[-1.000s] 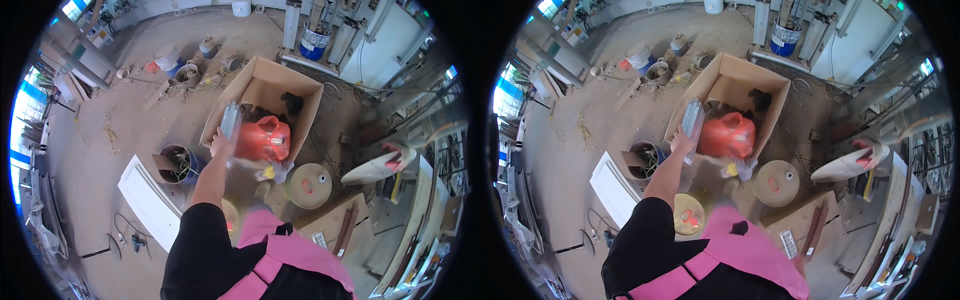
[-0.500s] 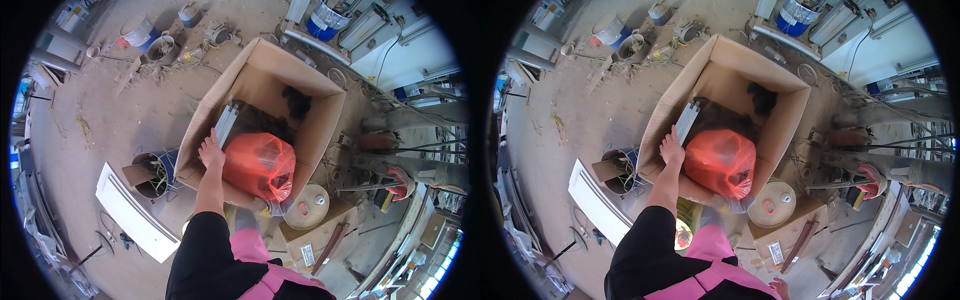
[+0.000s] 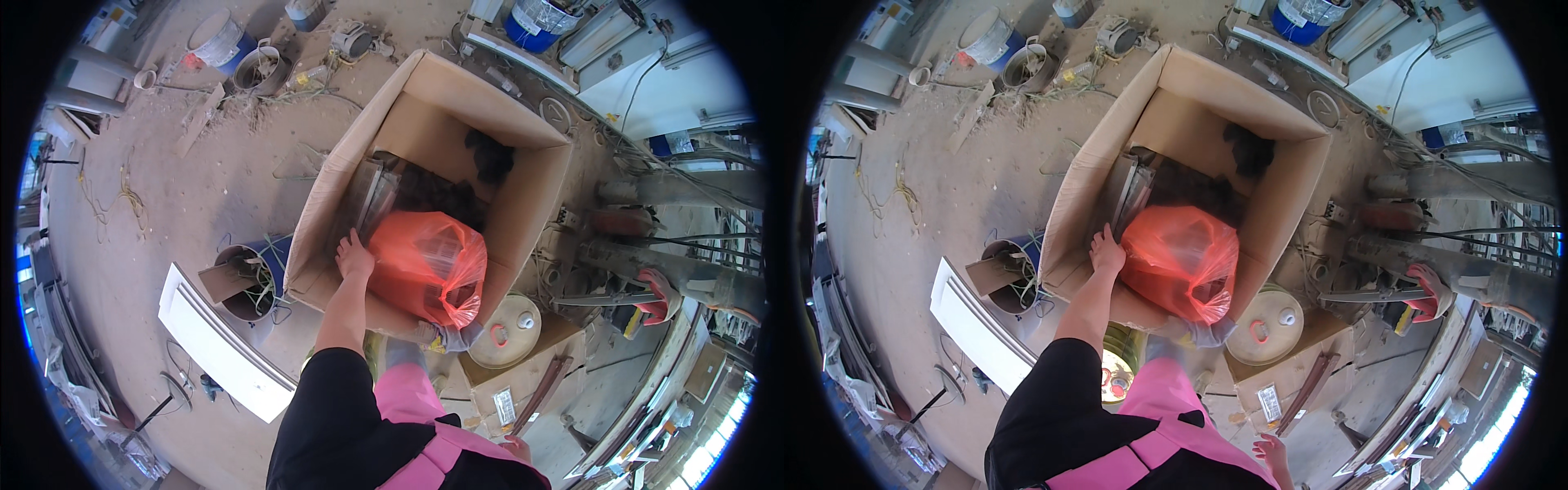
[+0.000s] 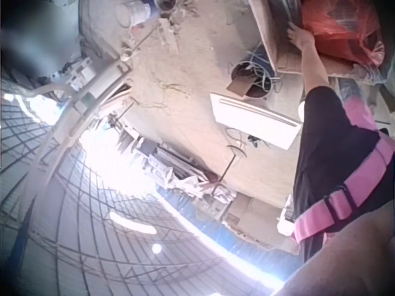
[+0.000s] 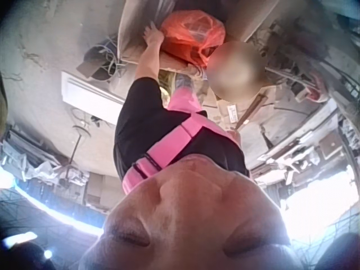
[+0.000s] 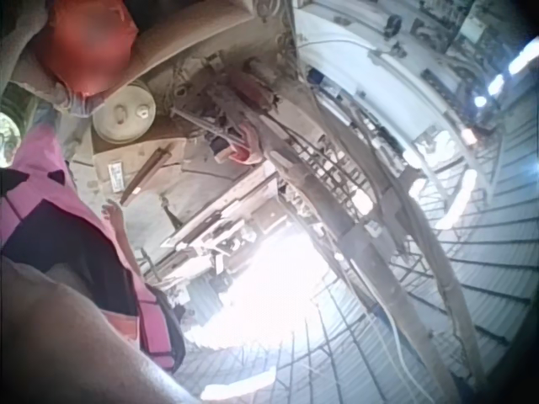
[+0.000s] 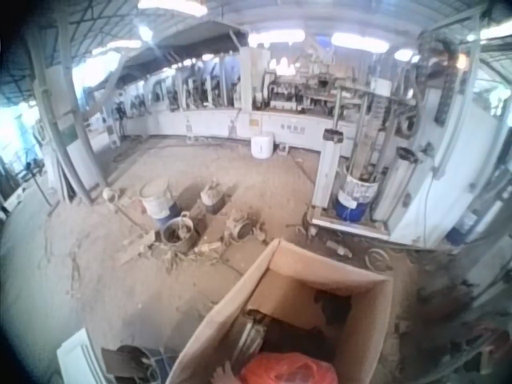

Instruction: The person walks through a workshop carrying a plastic bag of vent grilles, then unpacks them and places them into slots on white cabinet panels. The person handles each grille individually, aligning and inserting it into the panel. A coworker is visible nearby working on similar panels.

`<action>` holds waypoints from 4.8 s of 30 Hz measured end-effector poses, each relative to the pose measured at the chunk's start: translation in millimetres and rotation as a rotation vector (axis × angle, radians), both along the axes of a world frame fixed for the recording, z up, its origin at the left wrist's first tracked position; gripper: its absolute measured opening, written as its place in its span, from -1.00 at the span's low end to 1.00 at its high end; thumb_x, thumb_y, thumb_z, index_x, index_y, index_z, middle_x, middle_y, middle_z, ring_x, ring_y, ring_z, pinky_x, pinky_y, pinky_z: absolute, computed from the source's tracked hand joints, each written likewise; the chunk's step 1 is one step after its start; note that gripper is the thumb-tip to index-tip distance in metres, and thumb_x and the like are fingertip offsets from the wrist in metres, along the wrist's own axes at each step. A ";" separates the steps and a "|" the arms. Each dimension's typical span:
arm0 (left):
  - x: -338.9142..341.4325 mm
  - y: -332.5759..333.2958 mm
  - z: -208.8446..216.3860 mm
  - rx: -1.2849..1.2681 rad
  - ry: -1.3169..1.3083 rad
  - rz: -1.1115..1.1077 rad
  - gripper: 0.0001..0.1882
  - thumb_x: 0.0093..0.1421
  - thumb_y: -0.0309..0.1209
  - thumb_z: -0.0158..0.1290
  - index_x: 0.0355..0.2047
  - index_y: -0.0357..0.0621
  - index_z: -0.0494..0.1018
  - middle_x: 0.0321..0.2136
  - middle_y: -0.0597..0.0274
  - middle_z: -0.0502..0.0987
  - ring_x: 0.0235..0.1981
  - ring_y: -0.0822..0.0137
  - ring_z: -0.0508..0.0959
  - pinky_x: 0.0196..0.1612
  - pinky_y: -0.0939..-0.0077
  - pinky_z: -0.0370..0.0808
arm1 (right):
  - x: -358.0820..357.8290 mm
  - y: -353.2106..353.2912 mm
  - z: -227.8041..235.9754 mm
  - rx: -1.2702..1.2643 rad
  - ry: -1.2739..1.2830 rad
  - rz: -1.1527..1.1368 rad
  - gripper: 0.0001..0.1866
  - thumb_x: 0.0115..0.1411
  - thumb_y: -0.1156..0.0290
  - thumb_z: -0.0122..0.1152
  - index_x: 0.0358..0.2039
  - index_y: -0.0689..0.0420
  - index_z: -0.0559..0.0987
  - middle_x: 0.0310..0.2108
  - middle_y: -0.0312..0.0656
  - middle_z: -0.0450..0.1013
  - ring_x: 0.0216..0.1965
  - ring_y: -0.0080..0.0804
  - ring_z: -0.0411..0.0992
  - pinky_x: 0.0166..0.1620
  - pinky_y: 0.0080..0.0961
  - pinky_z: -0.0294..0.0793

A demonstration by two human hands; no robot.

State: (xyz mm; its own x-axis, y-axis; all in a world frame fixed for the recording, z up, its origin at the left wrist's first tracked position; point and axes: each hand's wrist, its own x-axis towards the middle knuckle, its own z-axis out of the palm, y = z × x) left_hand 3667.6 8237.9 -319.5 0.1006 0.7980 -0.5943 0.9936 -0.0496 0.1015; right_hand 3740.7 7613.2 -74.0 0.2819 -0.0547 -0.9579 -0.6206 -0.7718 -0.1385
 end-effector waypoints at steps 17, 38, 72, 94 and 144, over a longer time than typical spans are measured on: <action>35.7 -176.0 156.7 0.098 -0.931 -0.499 -0.52 0.01 -0.51 0.00 0.02 -0.15 0.37 -0.08 -0.06 0.44 0.00 -0.08 0.39 0.10 0.01 0.27 | -19.1 19.6 -6.4 0.108 -0.143 -0.174 -0.59 0.17 0.43 0.12 0.04 0.23 0.42 -0.28 -0.17 0.54 -0.35 -0.44 0.52 -0.34 -0.55 0.48; -81.2 -377.4 197.4 0.230 0.054 -0.645 -0.38 0.04 -0.27 0.05 0.15 -0.05 0.27 0.10 -0.01 0.29 0.16 0.05 0.29 0.20 0.15 0.25 | -303.7 -299.1 -88.1 0.108 -0.296 -0.798 -0.59 0.09 0.47 0.17 0.01 0.19 0.48 -0.41 -0.22 0.52 -0.47 -0.47 0.49 -0.49 -0.54 0.42; -191.1 -1174.4 204.9 -0.432 0.213 -2.849 -0.58 0.08 -0.18 0.04 -0.11 -0.17 0.52 -0.24 -0.05 0.58 -0.18 0.12 0.59 -0.08 0.29 0.48 | -762.5 -569.2 -75.9 -0.623 -0.472 -1.624 -0.65 -0.10 0.37 0.19 -0.22 0.08 0.65 -0.34 -0.09 0.58 -0.28 -0.22 0.56 -0.17 -0.36 0.53; -501.6 -1769.6 137.6 0.062 0.572 -3.402 -0.64 0.13 -0.23 -0.03 -0.15 -0.15 0.55 -0.13 -0.06 0.55 -0.06 0.04 0.54 -0.01 0.17 0.46 | -1108.9 -817.9 -83.3 -0.509 -0.240 -2.611 -0.87 0.02 0.52 0.11 -0.57 0.28 0.58 -0.66 -0.10 0.46 -0.73 -0.38 0.38 -0.68 -0.43 0.36; -1052.0 -2547.9 372.3 -1.483 -0.533 -1.364 -0.85 0.22 -0.34 0.09 -0.41 -0.14 0.51 -0.62 0.40 0.47 -0.63 0.59 0.41 -0.54 0.71 0.31 | -1703.4 -1754.5 -7.3 -0.281 -0.324 -1.863 -0.59 0.06 0.52 0.17 -0.02 0.28 0.51 -0.27 -0.11 0.54 -0.36 -0.40 0.49 -0.29 -0.47 0.48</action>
State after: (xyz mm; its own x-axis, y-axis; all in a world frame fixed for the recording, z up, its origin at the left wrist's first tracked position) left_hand 2615.5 5690.0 52.9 0.4176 -0.8608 -0.2908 0.2679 -0.1891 0.9447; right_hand 2037.3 5858.7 -81.4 -0.1683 -0.5772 -0.7990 -0.5495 0.7279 -0.4101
